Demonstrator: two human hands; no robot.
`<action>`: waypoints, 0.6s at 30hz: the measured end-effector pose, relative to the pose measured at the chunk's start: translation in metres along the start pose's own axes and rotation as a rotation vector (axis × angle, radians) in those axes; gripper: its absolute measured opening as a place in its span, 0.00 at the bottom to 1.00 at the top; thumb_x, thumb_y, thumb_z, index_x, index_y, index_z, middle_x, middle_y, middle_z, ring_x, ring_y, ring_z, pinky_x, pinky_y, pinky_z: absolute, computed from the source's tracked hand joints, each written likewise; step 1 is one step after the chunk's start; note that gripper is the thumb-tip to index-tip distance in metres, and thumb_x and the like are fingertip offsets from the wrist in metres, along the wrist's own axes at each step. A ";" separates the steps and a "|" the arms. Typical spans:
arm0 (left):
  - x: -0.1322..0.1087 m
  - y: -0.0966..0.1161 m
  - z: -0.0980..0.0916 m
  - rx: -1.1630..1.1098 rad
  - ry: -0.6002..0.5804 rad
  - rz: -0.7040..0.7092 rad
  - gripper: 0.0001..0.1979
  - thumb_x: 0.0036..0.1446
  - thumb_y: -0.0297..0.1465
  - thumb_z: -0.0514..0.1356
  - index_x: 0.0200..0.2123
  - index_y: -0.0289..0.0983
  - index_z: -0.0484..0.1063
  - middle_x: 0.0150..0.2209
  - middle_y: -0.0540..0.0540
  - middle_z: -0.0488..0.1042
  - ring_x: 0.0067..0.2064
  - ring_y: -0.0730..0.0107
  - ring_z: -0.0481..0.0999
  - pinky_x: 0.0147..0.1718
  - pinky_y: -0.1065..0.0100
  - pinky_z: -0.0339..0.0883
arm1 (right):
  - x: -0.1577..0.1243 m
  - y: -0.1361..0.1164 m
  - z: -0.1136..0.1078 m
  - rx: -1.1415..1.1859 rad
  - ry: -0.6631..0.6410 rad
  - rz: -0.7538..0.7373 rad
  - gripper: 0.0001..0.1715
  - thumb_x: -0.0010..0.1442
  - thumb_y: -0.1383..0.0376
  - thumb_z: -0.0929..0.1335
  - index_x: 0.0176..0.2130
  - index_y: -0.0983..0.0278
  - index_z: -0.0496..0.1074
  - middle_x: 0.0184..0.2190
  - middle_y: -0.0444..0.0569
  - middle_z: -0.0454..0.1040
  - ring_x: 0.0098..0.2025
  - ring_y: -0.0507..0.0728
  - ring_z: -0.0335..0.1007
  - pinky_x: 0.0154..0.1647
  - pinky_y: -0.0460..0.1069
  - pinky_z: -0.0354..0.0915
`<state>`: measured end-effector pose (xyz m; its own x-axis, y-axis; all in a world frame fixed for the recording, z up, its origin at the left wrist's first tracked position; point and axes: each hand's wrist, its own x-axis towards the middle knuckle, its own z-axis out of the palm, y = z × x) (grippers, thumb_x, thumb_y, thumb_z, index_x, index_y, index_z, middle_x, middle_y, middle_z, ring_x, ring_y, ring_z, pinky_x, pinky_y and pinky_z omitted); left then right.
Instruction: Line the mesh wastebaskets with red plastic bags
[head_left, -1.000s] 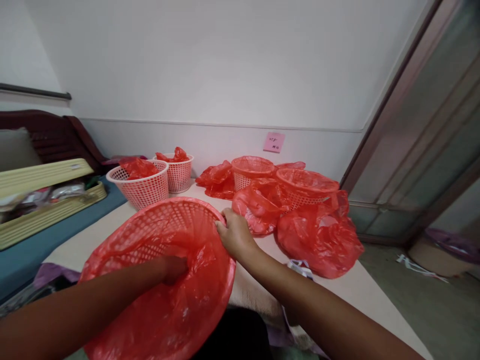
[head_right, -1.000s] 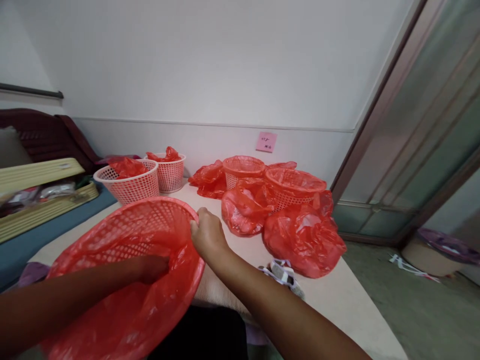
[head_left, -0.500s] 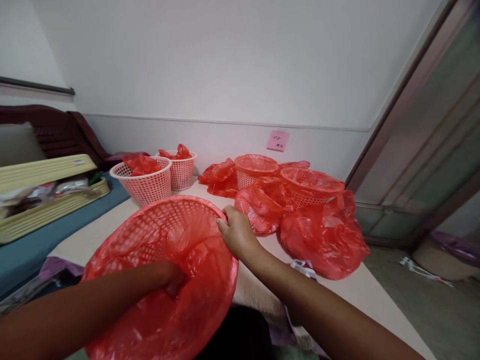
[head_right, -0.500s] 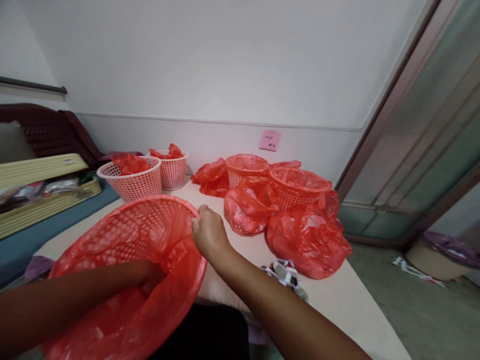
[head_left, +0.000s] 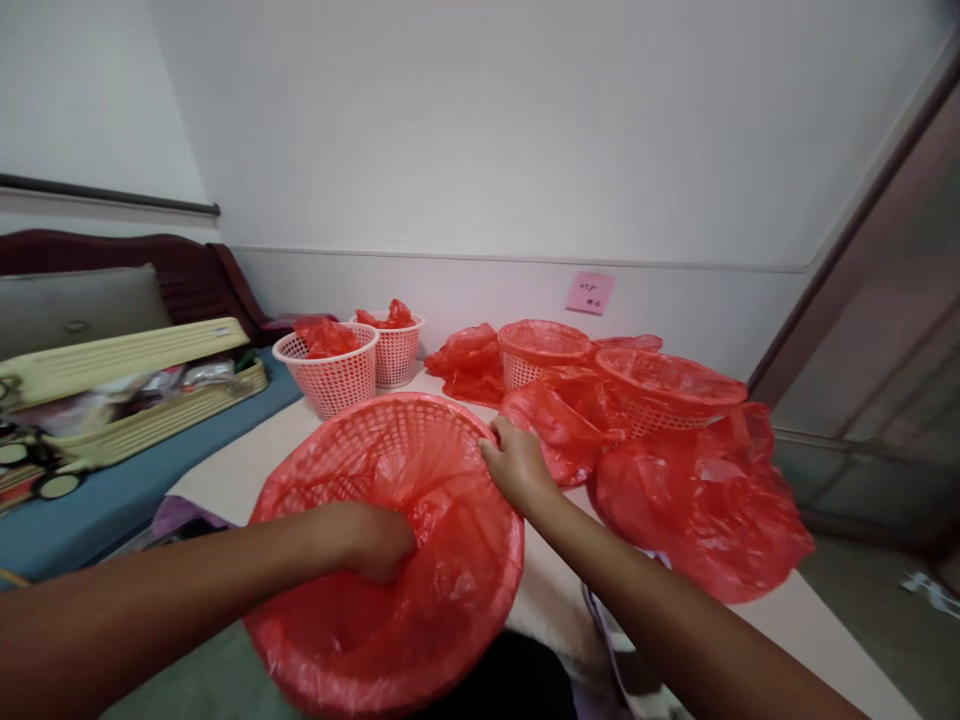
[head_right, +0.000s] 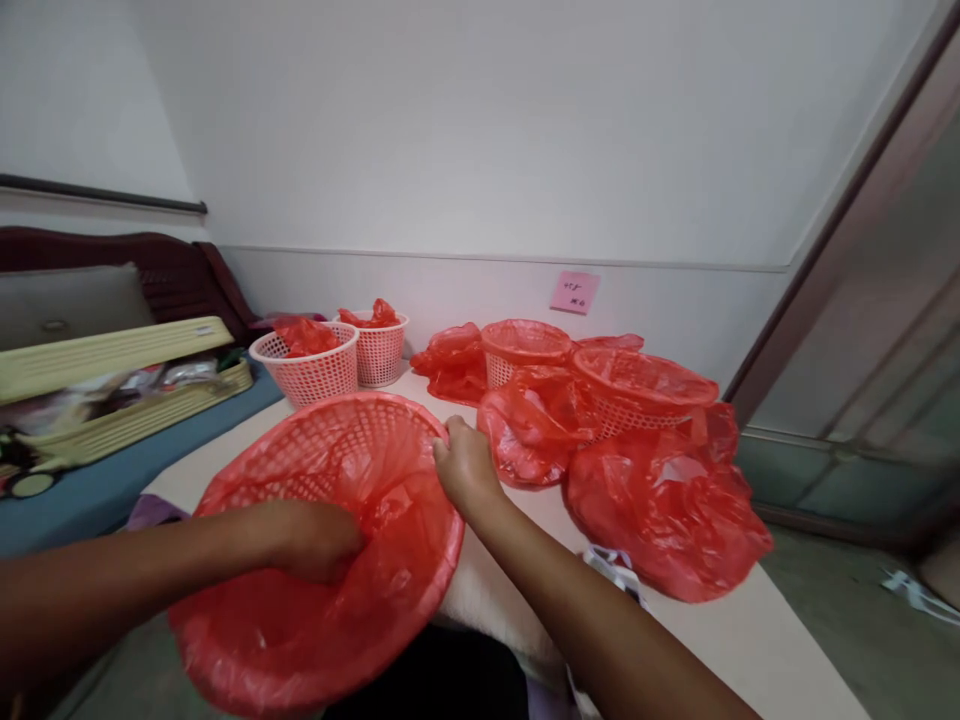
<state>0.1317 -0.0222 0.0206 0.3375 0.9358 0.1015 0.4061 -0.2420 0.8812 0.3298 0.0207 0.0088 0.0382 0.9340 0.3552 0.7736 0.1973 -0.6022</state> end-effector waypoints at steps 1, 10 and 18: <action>-0.005 0.002 -0.010 0.051 -0.088 0.009 0.11 0.47 0.33 0.71 0.23 0.36 0.72 0.20 0.55 0.68 0.20 0.77 0.62 0.21 0.70 0.57 | 0.000 0.002 0.000 0.005 0.002 0.001 0.04 0.59 0.67 0.65 0.32 0.64 0.65 0.31 0.52 0.75 0.34 0.57 0.66 0.35 0.49 0.53; -0.071 -0.032 -0.121 -0.021 0.501 -0.120 0.21 0.54 0.53 0.60 0.29 0.40 0.66 0.23 0.55 0.64 0.25 0.73 0.64 0.25 0.72 0.59 | 0.005 0.029 -0.004 0.115 0.041 0.057 0.08 0.54 0.62 0.65 0.26 0.61 0.62 0.24 0.44 0.67 0.28 0.55 0.62 0.32 0.50 0.53; -0.081 -0.065 -0.091 -0.554 0.371 -0.319 0.20 0.53 0.50 0.63 0.34 0.37 0.71 0.32 0.46 0.76 0.34 0.67 0.75 0.28 0.71 0.69 | 0.017 0.052 0.005 0.231 0.035 0.106 0.15 0.47 0.51 0.63 0.23 0.60 0.63 0.21 0.43 0.64 0.26 0.55 0.60 0.28 0.50 0.53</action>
<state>0.0007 -0.0595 -0.0030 -0.0747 0.9879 -0.1358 -0.0848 0.1294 0.9880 0.3678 0.0487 -0.0201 0.1366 0.9432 0.3030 0.5990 0.1650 -0.7835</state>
